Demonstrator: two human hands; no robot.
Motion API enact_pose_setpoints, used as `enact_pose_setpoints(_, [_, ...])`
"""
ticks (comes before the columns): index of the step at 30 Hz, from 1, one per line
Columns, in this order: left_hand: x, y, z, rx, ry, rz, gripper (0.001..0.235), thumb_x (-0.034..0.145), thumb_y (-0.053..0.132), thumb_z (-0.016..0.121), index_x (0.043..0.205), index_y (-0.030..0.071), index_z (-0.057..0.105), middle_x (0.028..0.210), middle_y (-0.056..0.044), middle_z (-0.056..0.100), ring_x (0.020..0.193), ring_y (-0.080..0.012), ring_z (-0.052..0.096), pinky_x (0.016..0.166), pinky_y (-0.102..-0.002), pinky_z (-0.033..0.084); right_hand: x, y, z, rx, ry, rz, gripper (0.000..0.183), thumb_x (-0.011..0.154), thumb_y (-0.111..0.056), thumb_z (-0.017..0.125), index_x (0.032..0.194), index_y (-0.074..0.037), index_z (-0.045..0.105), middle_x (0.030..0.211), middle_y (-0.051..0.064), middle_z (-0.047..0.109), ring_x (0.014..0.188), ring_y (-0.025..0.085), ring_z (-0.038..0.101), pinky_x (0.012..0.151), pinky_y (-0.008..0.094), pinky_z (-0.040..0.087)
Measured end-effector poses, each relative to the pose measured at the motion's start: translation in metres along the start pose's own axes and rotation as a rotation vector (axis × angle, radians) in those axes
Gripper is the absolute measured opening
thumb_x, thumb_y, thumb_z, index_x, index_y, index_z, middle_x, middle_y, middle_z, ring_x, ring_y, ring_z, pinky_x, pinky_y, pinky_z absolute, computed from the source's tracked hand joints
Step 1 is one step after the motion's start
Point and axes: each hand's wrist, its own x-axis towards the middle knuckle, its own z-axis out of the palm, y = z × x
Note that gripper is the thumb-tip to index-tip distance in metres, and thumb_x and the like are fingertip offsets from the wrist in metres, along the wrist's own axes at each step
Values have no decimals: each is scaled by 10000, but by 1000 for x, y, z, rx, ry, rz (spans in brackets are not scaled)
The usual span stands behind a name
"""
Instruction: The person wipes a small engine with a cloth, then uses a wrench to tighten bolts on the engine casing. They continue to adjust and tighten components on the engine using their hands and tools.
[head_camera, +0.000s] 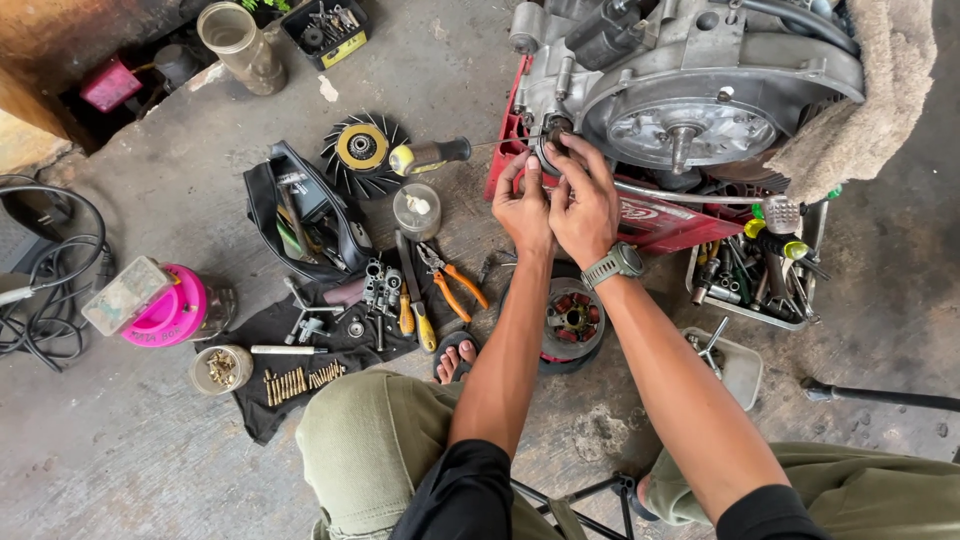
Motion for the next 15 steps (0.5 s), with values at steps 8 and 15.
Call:
enact_pose_setpoints(8, [-3, 9, 1, -38, 6, -22, 118, 849, 69, 644, 963, 36, 643, 500, -36, 498, 368, -64, 435, 337, -184, 328, 0, 0, -2, 20, -17, 10, 427, 767, 73, 502, 1098, -133, 675, 1168, 66, 574, 999, 278, 624, 871, 377, 496])
enact_pose_setpoints(15, [-1, -1, -5, -269, 91, -177, 24, 806, 35, 628, 816, 28, 607, 477, -8, 366, 360, -52, 278, 341, -167, 223, -9, 2, -14, 353, 41, 207, 450, 767, 193, 434, 1103, -19, 646, 1104, 168, 619, 1036, 322, 600, 803, 368, 540])
